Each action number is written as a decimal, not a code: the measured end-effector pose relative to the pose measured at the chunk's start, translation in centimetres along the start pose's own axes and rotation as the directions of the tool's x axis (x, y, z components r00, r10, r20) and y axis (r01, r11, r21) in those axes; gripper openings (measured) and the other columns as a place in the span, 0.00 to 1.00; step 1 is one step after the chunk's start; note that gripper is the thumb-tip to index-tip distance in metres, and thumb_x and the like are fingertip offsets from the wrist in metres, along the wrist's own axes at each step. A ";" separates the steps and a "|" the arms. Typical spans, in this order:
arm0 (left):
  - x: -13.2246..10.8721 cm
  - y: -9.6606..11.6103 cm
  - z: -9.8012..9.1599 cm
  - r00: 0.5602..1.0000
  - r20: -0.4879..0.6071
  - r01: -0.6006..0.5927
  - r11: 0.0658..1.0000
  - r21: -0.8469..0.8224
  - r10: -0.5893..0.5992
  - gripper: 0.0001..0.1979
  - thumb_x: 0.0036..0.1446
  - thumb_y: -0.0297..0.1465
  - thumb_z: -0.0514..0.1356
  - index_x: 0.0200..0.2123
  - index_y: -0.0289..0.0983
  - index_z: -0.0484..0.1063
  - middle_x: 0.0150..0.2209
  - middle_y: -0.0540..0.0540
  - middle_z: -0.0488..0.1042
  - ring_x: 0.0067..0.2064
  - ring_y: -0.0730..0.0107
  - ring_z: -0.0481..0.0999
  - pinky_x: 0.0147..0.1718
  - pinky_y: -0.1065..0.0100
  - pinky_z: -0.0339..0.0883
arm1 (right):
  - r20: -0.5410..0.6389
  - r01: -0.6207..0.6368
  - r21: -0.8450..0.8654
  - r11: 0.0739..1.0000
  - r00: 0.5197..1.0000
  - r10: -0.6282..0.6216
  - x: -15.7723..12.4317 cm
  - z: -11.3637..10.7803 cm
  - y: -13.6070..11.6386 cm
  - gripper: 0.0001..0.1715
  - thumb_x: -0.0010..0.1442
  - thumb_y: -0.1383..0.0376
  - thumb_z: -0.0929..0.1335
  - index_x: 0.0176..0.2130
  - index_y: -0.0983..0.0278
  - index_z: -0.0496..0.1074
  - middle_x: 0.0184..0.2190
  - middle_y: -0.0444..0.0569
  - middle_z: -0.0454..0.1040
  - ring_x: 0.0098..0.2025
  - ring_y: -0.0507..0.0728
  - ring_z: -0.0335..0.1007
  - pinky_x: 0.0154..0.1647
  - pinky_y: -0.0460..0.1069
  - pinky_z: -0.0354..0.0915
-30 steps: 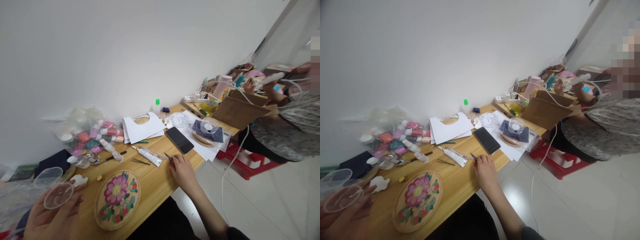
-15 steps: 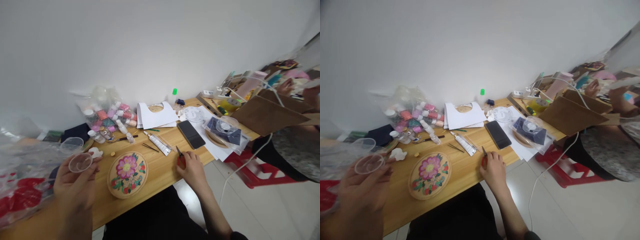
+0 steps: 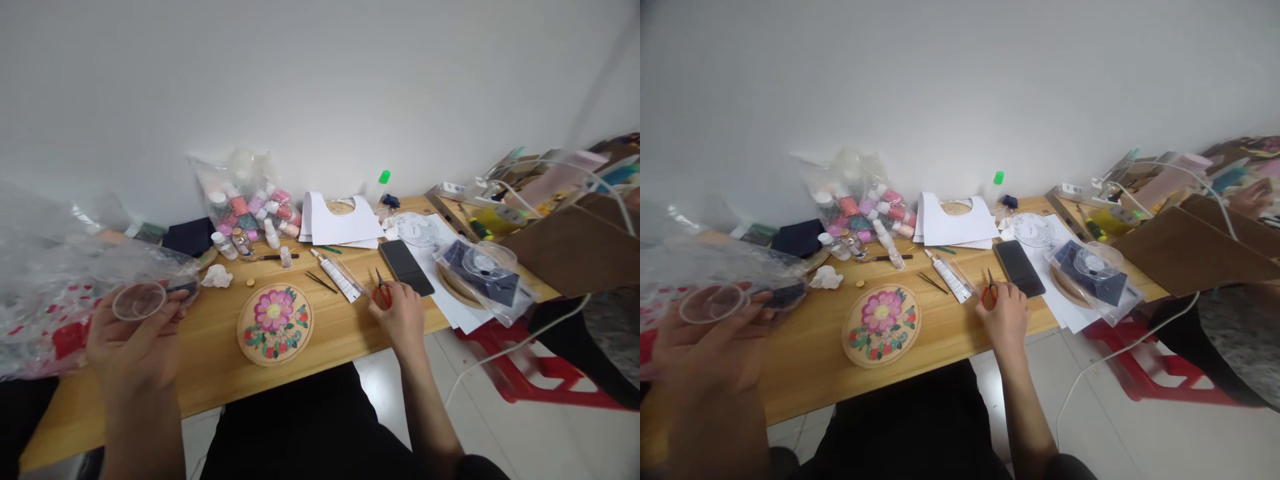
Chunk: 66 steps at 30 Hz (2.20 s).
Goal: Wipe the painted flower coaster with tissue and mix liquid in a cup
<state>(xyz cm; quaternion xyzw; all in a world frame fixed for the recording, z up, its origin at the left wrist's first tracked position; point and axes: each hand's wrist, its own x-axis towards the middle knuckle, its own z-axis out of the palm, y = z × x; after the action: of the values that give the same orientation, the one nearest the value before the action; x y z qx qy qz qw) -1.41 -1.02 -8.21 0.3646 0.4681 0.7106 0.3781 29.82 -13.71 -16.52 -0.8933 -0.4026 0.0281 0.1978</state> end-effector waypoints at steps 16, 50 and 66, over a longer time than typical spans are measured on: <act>1.7 1.3 -4.9 0.979 -0.186 -0.097 0.994 -0.053 0.086 0.19 0.21 0.19 0.66 0.24 0.36 0.71 0.20 0.55 0.75 0.21 0.72 0.74 0.17 0.73 0.68 | 0.072 0.031 -0.168 0.985 0.997 -0.019 0.5 0.8 1.1 0.24 0.54 0.59 0.68 0.49 0.66 0.75 0.46 0.61 0.75 0.46 0.67 0.71 0.46 0.59 0.65; 1.8 2.4 -18.4 0.922 -0.384 -0.129 0.979 -0.160 0.059 0.19 0.30 0.19 0.70 0.31 0.37 0.75 0.30 0.50 0.82 0.24 0.71 0.80 0.19 0.78 0.68 | 0.288 0.938 0.299 0.173 0.084 -0.954 -4.1 6.8 -40.1 0.39 0.65 0.59 0.66 0.68 0.70 0.53 0.64 0.63 0.64 0.64 0.62 0.62 0.62 0.54 0.61; 1.8 2.8 -18.0 0.973 -0.194 -0.149 0.981 -0.125 0.123 0.20 0.34 0.22 0.75 0.33 0.42 0.78 0.32 0.52 0.83 0.30 0.68 0.83 0.24 0.76 0.75 | 0.390 0.959 0.277 -0.066 -0.175 -0.904 -13.2 5.0 -33.2 0.15 0.68 0.67 0.62 0.44 0.64 0.77 0.39 0.54 0.81 0.44 0.62 0.76 0.42 0.53 0.69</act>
<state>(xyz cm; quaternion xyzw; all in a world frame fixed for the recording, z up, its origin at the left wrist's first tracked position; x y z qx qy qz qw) -18.42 -7.26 -10.58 0.3008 0.4246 0.7967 0.3076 -3.64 -1.85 -10.03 -0.2827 -0.9569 0.0657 -0.0004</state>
